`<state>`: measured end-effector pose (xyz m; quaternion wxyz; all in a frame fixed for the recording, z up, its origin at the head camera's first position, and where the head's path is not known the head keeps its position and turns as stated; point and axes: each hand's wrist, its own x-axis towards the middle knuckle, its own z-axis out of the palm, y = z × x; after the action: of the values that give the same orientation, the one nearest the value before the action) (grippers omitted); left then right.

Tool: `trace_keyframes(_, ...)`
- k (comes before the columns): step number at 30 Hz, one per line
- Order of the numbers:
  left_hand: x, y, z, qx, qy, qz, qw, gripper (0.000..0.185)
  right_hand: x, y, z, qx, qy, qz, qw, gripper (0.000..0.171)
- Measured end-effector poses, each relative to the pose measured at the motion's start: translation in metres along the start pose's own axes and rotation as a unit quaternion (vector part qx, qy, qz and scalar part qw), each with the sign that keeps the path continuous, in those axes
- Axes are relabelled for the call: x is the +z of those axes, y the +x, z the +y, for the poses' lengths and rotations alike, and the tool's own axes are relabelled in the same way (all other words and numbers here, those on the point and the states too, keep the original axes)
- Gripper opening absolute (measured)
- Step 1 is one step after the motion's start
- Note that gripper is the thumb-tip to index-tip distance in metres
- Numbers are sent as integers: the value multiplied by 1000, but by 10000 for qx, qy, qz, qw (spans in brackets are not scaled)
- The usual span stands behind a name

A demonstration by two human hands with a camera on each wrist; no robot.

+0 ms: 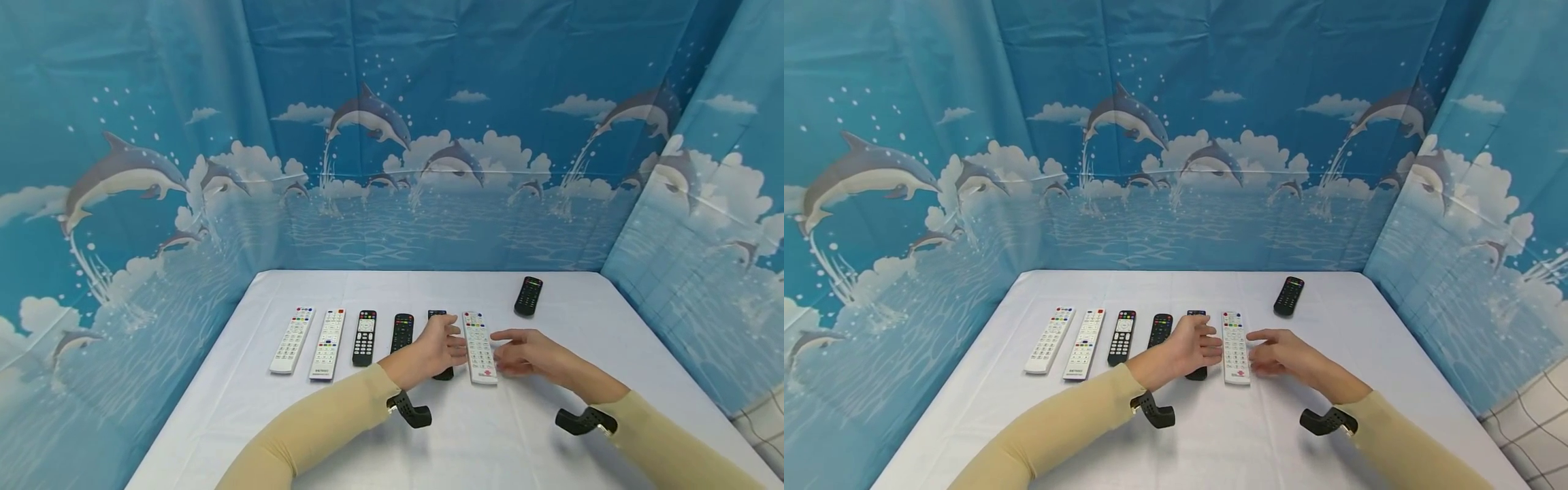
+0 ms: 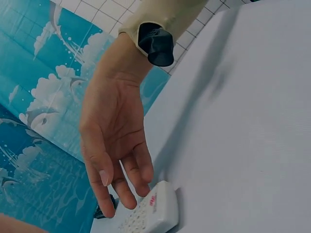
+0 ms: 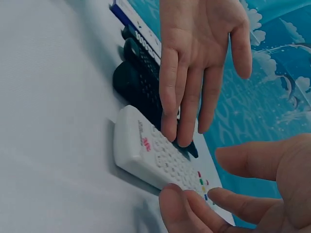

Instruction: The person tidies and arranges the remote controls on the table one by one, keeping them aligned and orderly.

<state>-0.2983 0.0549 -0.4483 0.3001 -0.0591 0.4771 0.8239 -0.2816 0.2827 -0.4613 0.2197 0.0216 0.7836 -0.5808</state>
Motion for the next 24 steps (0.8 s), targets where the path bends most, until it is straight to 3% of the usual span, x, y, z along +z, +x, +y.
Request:
trace_keyframes(5, 7, 1, 18, -108, 43, -190, 9998, 59, -15, -2, -12, -139, -88, 64, 9998, 62)
trace_keyframes(10, 20, 14, 33, -77, 106, -378, 9992, 43, -35, -1, -25, -148, -100, 159, 9997, 63)
trace_keyframes(15, 42, 38, 42, 92, 340, -547, 9979, 38, -60, 3, -33, -113, 208, 372, 9990, 67)
trace_keyframes(24, 62, 87, 49, 377, 456, -361, 9976, 48, -99, 23, -28, 257, 1282, 849, 9878, 70)
